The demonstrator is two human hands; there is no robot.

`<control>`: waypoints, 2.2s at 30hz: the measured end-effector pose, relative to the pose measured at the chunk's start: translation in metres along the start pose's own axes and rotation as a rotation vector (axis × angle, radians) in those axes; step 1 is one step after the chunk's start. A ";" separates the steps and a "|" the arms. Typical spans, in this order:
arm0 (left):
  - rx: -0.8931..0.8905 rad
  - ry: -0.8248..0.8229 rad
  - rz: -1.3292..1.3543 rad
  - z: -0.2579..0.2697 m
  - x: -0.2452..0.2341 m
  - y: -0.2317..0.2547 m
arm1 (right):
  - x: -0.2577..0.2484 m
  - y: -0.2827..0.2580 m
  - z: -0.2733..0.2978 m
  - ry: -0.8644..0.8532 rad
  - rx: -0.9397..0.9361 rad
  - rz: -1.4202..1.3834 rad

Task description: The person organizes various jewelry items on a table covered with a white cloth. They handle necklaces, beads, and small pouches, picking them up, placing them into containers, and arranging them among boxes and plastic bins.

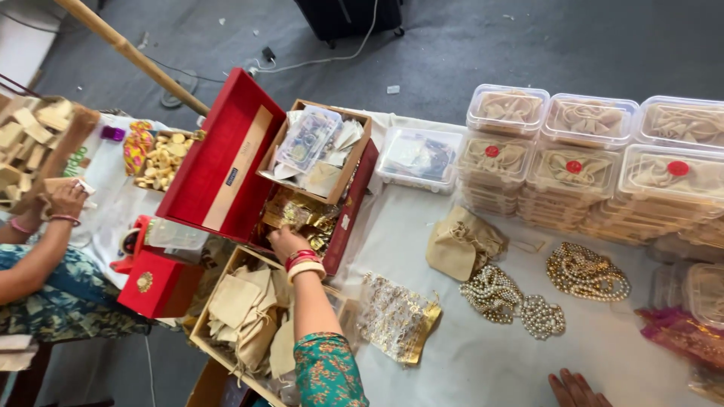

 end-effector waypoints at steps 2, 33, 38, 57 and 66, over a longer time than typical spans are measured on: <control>0.025 0.044 0.002 0.002 -0.021 0.008 | -0.008 -0.001 0.000 -0.019 -0.003 -0.019; 0.313 -1.761 1.035 0.618 0.016 0.162 | -0.111 -0.037 -0.057 -0.179 1.121 -1.683; 0.356 -1.675 0.951 0.612 -0.019 0.176 | -0.093 -0.024 -0.040 -0.194 1.043 -1.581; 0.768 -1.250 0.891 0.595 -0.104 0.203 | -0.131 0.032 -0.008 0.121 1.566 -1.472; 1.256 -1.228 0.274 0.625 -0.099 0.201 | -0.288 0.101 -0.029 -0.094 0.844 0.275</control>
Point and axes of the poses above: each hand's wrist, its own z-axis away from the middle knuckle, its own x-axis out of the palm, y = z × x, the point moved 9 cm from there along -z, towards the middle knuckle, and after that the axes turned 2 degrees about -x, right-handed, at the moved point
